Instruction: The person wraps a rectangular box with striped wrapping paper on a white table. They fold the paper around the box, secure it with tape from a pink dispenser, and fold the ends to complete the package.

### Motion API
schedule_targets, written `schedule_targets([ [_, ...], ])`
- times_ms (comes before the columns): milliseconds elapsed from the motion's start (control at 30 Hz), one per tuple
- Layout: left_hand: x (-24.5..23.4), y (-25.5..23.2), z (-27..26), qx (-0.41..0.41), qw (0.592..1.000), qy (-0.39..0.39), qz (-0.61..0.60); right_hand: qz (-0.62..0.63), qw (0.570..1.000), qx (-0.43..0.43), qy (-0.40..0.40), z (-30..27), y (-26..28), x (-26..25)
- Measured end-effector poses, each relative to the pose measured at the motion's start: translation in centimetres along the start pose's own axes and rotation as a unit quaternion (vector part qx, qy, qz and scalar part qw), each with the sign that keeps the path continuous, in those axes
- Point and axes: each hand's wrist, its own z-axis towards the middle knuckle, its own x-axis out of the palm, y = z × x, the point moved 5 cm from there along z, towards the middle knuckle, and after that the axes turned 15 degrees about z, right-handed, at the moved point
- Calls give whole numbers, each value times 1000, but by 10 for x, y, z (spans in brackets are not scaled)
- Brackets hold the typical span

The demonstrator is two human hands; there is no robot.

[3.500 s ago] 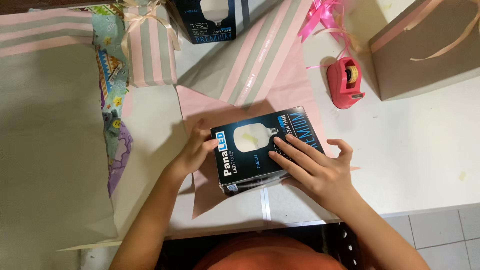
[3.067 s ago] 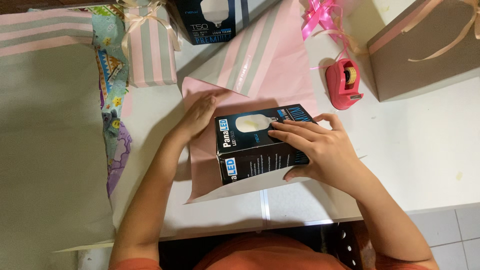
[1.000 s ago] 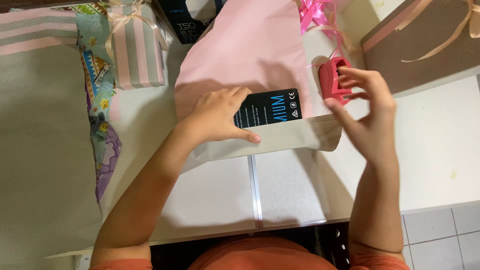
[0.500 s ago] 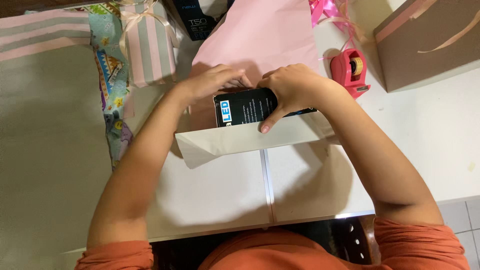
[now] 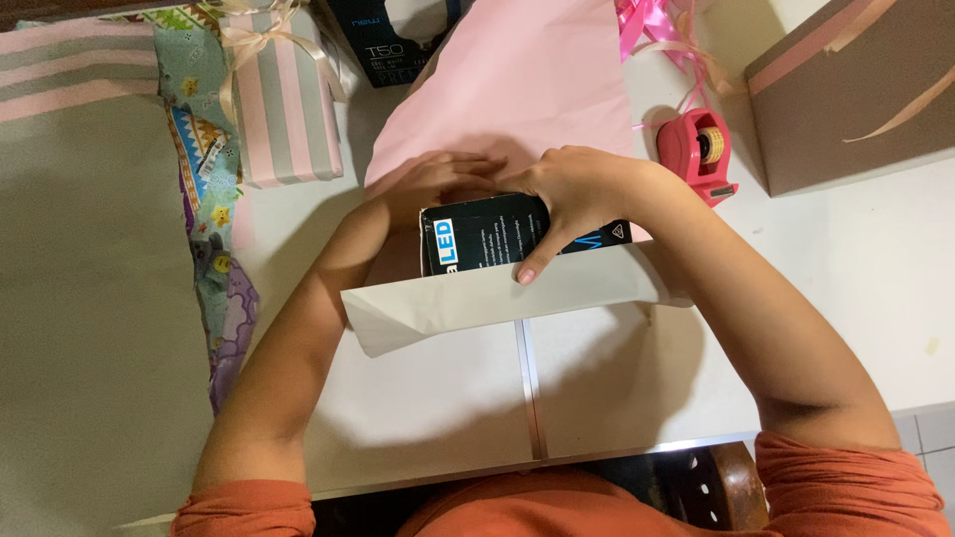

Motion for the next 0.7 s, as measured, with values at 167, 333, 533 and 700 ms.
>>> schedule_targets([
  [167, 12, 6, -6, -33, 998, 45, 31, -34, 998, -44, -7, -1, 2, 1],
  [333, 8, 2, -3, -59, 997, 53, 16, -33, 999, -40, -9, 1, -1, 3],
  [533, -9, -6, -3, -37, 997, -57, -36, -12, 996, -88, -31, 3, -2, 1],
  [700, -13, -7, -45, -328, 909, -131, -222, -18, 999, -40, -24, 2, -5, 2],
])
